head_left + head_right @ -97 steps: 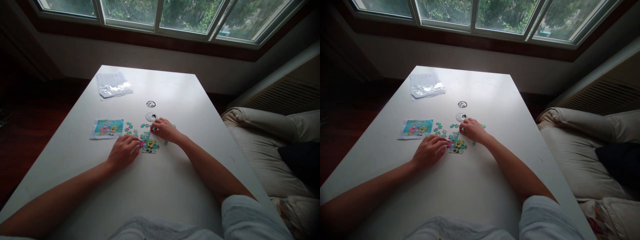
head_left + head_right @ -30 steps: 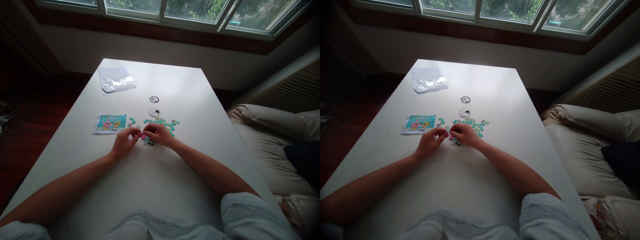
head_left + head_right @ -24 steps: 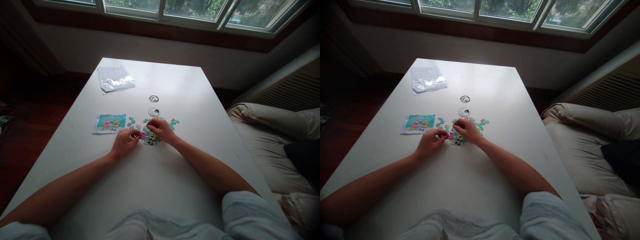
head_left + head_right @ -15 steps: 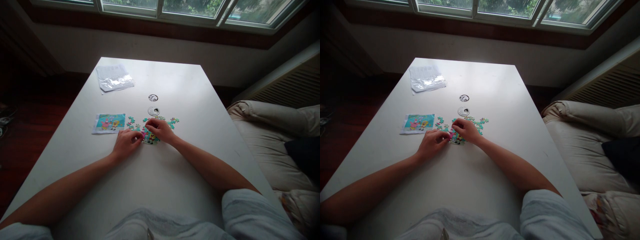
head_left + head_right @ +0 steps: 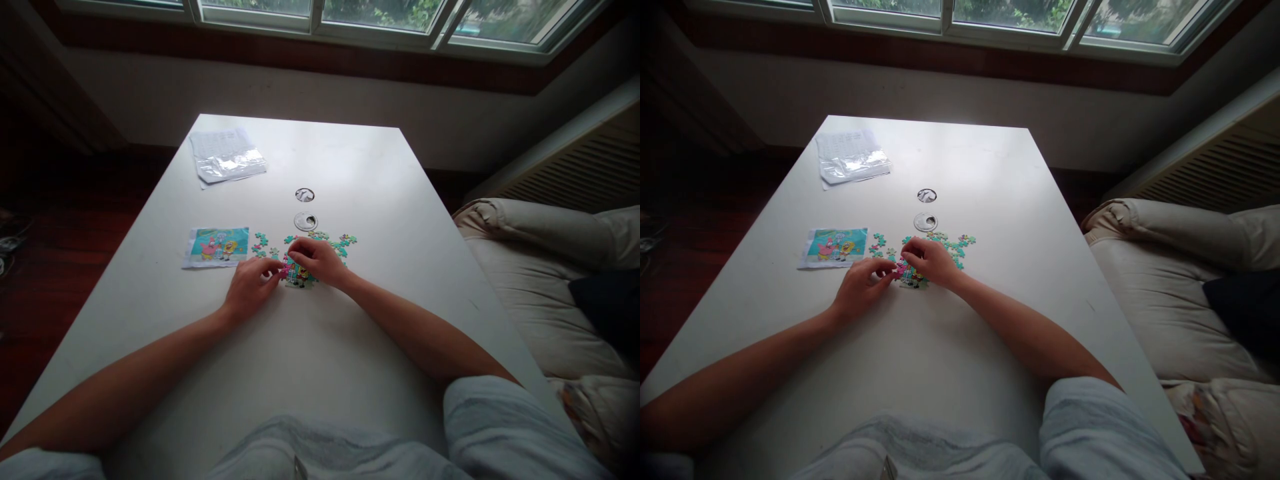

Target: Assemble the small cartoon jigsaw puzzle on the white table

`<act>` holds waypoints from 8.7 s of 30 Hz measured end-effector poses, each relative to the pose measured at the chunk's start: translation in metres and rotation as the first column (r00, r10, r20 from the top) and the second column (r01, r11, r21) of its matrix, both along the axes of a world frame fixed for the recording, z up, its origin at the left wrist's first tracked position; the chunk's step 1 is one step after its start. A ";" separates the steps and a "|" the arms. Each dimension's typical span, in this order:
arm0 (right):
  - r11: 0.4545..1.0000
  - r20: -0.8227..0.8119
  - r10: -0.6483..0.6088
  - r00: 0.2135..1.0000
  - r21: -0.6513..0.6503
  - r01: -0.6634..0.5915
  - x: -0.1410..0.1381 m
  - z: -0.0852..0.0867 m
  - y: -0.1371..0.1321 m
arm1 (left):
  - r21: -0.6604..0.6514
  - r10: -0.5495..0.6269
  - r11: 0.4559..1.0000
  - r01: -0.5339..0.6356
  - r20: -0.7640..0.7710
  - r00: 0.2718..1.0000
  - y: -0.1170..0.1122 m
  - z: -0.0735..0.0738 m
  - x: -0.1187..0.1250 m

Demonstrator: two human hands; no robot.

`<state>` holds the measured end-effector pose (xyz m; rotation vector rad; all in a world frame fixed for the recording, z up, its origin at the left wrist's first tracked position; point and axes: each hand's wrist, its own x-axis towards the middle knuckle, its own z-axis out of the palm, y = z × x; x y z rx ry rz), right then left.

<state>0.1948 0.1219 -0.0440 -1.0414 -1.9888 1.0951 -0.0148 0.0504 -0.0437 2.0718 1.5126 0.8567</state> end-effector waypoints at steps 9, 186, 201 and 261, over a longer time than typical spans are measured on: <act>0.971 0.067 0.183 0.981 0.146 -0.191 -0.004 0.009 -0.007 | -0.027 0.079 0.997 -0.076 0.161 0.984 0.002 -0.001 -0.004; 0.925 0.146 0.379 0.914 -0.046 -0.376 -0.013 0.020 0.035 | 0.171 -0.271 0.882 0.439 -0.577 0.770 -0.058 0.007 0.027; 0.854 0.255 0.517 0.817 -0.086 -0.514 -0.003 0.019 0.029 | 0.096 -0.314 0.897 0.431 -0.548 0.775 -0.056 0.012 0.028; 0.917 0.393 -0.128 0.911 0.397 -0.043 0.020 -0.004 0.054 | 0.164 -0.281 0.883 0.439 -0.565 0.776 -0.054 0.005 0.027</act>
